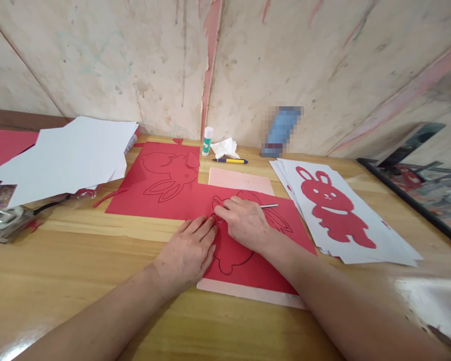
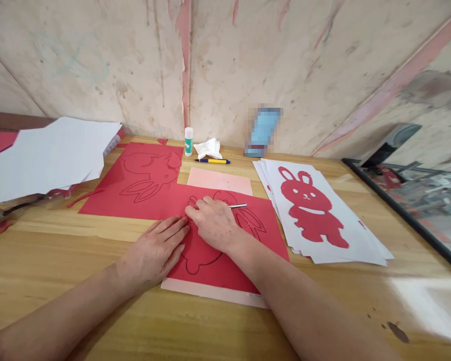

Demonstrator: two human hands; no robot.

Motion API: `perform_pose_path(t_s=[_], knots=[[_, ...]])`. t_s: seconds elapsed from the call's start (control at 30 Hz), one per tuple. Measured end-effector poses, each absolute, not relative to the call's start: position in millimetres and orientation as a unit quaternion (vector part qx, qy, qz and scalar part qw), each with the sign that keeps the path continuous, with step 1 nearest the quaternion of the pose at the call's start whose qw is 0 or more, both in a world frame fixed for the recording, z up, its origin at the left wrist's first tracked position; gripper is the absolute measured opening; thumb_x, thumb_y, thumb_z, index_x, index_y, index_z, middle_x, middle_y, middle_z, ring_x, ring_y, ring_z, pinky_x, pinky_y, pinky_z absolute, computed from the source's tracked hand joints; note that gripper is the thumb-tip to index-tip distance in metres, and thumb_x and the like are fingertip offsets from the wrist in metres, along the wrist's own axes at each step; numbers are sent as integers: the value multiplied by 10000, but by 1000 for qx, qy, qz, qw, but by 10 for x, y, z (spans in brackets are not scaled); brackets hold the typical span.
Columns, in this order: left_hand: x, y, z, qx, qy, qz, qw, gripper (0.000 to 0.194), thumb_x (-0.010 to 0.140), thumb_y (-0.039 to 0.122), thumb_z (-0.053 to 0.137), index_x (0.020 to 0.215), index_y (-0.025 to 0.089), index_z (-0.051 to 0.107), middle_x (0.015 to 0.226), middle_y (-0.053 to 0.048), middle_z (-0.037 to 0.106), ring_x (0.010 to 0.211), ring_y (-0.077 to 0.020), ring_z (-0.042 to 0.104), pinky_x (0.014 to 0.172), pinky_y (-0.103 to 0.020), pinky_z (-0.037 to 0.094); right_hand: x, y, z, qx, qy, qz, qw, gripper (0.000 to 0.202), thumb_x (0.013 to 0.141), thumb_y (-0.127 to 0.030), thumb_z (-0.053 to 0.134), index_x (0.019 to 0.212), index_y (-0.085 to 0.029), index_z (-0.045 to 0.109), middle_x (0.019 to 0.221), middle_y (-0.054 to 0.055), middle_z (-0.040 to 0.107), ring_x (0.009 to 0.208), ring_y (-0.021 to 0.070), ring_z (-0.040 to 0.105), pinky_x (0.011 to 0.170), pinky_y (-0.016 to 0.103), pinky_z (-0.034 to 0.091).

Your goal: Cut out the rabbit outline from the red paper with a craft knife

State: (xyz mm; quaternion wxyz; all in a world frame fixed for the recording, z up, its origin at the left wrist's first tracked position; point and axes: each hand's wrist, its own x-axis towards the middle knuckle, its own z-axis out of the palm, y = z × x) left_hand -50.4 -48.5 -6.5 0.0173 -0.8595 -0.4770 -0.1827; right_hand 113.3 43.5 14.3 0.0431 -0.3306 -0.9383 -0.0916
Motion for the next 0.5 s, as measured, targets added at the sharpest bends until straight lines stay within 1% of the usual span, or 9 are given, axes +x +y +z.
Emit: perform_pose_path(t_s=[0.3, 0.5], knots=[[-491, -492, -77, -858, -481, -180, 23, 357, 922, 228, 382, 1209, 95, 546, 1270, -148, 560, 1190, -289, 483, 957, -460, 424, 1126, 422, 148, -343, -935, -80, 36, 265, 783, -58, 447, 913, -188, 638, 819, 72, 644, 811, 183, 521, 575, 282, 262], [-493, -492, -81, -859, -483, -167, 26, 379, 926, 240, 374, 1218, 69, 546, 1286, -146, 549, 1188, -300, 480, 964, -461, 420, 1133, 409, 158, -348, -933, -86, 33, 283, 768, -56, 448, 932, -186, 638, 811, 72, 644, 811, 186, 530, 578, 282, 264]])
